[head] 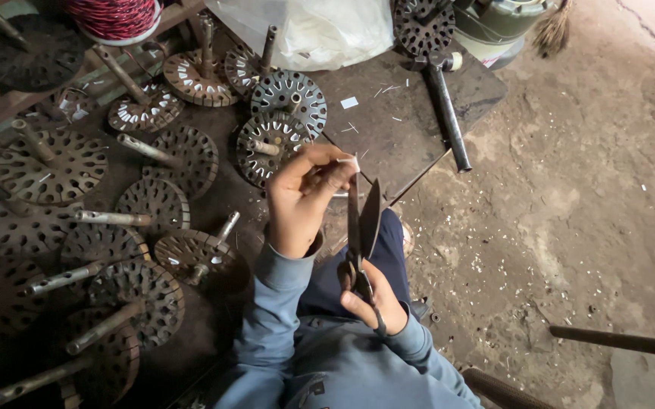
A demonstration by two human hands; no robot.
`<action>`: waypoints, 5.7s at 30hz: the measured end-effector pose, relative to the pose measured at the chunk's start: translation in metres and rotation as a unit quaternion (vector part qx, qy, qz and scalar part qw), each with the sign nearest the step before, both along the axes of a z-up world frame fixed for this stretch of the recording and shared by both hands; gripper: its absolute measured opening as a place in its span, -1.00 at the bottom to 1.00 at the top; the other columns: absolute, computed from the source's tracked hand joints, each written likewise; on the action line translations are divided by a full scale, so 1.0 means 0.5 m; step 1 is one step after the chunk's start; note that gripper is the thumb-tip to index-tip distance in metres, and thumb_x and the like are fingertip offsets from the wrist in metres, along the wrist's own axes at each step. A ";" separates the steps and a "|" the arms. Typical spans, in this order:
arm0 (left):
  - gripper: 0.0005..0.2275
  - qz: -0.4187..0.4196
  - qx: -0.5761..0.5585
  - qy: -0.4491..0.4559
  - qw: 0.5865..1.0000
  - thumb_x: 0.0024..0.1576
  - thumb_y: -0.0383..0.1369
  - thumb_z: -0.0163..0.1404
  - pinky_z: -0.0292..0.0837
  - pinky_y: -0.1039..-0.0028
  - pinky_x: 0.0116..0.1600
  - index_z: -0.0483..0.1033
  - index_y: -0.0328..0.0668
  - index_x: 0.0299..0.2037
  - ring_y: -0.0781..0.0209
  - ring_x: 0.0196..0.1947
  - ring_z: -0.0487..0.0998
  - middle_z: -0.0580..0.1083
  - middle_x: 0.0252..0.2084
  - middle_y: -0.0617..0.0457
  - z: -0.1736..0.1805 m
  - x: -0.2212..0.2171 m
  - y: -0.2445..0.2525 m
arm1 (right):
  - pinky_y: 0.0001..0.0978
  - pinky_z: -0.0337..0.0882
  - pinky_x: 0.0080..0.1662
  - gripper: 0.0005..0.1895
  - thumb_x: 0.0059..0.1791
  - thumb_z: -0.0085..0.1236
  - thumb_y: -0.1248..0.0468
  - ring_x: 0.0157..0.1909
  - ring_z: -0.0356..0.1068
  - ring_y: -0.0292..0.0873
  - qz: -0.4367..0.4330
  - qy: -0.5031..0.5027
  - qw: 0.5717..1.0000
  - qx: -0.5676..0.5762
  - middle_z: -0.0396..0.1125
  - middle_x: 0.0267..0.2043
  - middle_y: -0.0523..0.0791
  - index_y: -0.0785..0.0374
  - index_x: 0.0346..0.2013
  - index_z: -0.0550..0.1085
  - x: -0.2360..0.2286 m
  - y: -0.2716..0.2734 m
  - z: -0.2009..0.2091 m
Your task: The person uses a hammer to tap a metal rod into a circular stator component. They then use shears to cut small white insulating pieces and insert them into the stator slots. The person continues to insert and adjust these pieces by hand.
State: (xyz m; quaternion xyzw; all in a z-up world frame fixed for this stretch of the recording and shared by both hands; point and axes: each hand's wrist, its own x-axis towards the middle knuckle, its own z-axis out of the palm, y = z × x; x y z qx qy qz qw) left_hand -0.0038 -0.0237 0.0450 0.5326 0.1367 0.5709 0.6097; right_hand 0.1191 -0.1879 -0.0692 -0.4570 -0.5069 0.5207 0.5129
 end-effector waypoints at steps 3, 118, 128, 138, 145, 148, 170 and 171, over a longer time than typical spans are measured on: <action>-0.86 0.016 -0.009 -0.011 1.000 0.25 -0.52 0.17 0.49 0.60 -0.03 0.58 -0.40 -0.04 0.40 -0.16 0.56 0.53 -0.10 0.09 -0.010 0.010 0.005 | -0.51 0.22 -0.18 -0.69 0.04 0.27 0.19 -0.24 0.14 -0.36 -0.004 -0.018 1.000 0.009 0.17 -0.28 -0.23 0.28 -0.18 0.32 -0.005 0.000 0.006; -0.76 0.200 -0.023 0.152 0.968 0.31 -0.52 0.05 0.45 0.44 0.22 0.44 -0.40 0.16 0.15 0.09 0.55 0.51 0.09 -0.11 -0.171 -0.221 -0.143 | -0.51 0.41 -0.18 -0.89 -0.01 0.29 0.49 -0.29 0.41 -0.31 -0.162 -0.299 0.927 0.157 0.44 -0.31 -0.08 0.43 -0.24 0.51 -0.194 0.164 0.219; -0.77 0.195 0.112 0.246 0.943 0.25 -0.50 0.08 0.50 0.40 0.18 0.48 -0.30 0.10 0.01 0.10 0.61 0.52 0.10 -0.13 -0.119 -0.234 -0.146 | -0.44 0.46 -0.10 -0.79 0.04 0.30 0.48 -0.18 0.43 -0.26 -0.130 -0.123 0.984 0.011 0.45 -0.18 -0.08 0.38 -0.08 0.45 -0.137 0.117 0.212; -0.64 0.107 0.032 0.182 0.977 0.16 -0.42 0.25 0.52 0.47 0.13 0.41 -0.37 0.09 0.26 0.02 0.60 0.54 0.05 -0.09 -0.141 -0.248 -0.119 | -0.45 0.44 -0.04 -0.52 -0.07 0.41 0.41 -0.05 0.41 -0.22 -0.049 -0.349 0.922 0.163 0.35 0.12 -0.03 0.40 0.12 0.47 -0.100 0.157 0.237; -0.73 0.233 0.012 0.193 0.953 0.18 -0.45 0.26 0.56 0.49 0.04 0.47 -0.34 0.00 0.27 -0.10 0.66 0.59 -0.09 -0.02 -0.139 -0.223 -0.114 | -0.46 0.42 -0.08 -0.60 -0.04 0.40 0.44 -0.15 0.40 -0.25 -0.072 -0.346 0.915 0.195 0.38 -0.05 -0.08 0.37 0.06 0.49 -0.113 0.185 0.213; -0.74 0.255 0.021 0.198 0.946 0.17 -0.47 0.27 0.53 0.48 0.02 0.48 -0.36 -0.02 0.25 -0.12 0.63 0.58 -0.11 -0.04 -0.139 -0.220 -0.107 | -0.47 0.40 -0.12 -0.59 -0.04 0.40 0.45 -0.19 0.39 -0.27 -0.066 -0.340 0.920 0.184 0.36 -0.09 -0.09 0.38 0.07 0.48 -0.112 0.195 0.211; -0.60 0.111 0.167 0.244 0.949 0.03 -0.48 0.33 0.58 0.35 0.17 0.53 -0.21 0.08 0.08 0.09 0.59 0.49 0.12 -0.04 -0.143 -0.233 -0.154 | -0.24 0.29 0.34 -0.40 0.05 0.34 0.09 0.35 0.25 -0.05 0.099 -0.197 0.962 0.159 0.22 0.28 0.02 0.39 0.22 0.34 0.074 0.177 0.149; -0.59 0.104 0.168 0.245 0.949 0.03 -0.48 0.32 0.59 0.35 0.18 0.53 -0.21 0.09 0.08 0.10 0.59 0.48 0.14 -0.04 -0.144 -0.234 -0.156 | -0.23 0.32 0.29 -0.45 0.05 0.32 0.14 0.30 0.29 -0.01 0.055 -0.283 0.946 0.145 0.26 0.24 0.04 0.40 0.19 0.37 0.072 0.182 0.143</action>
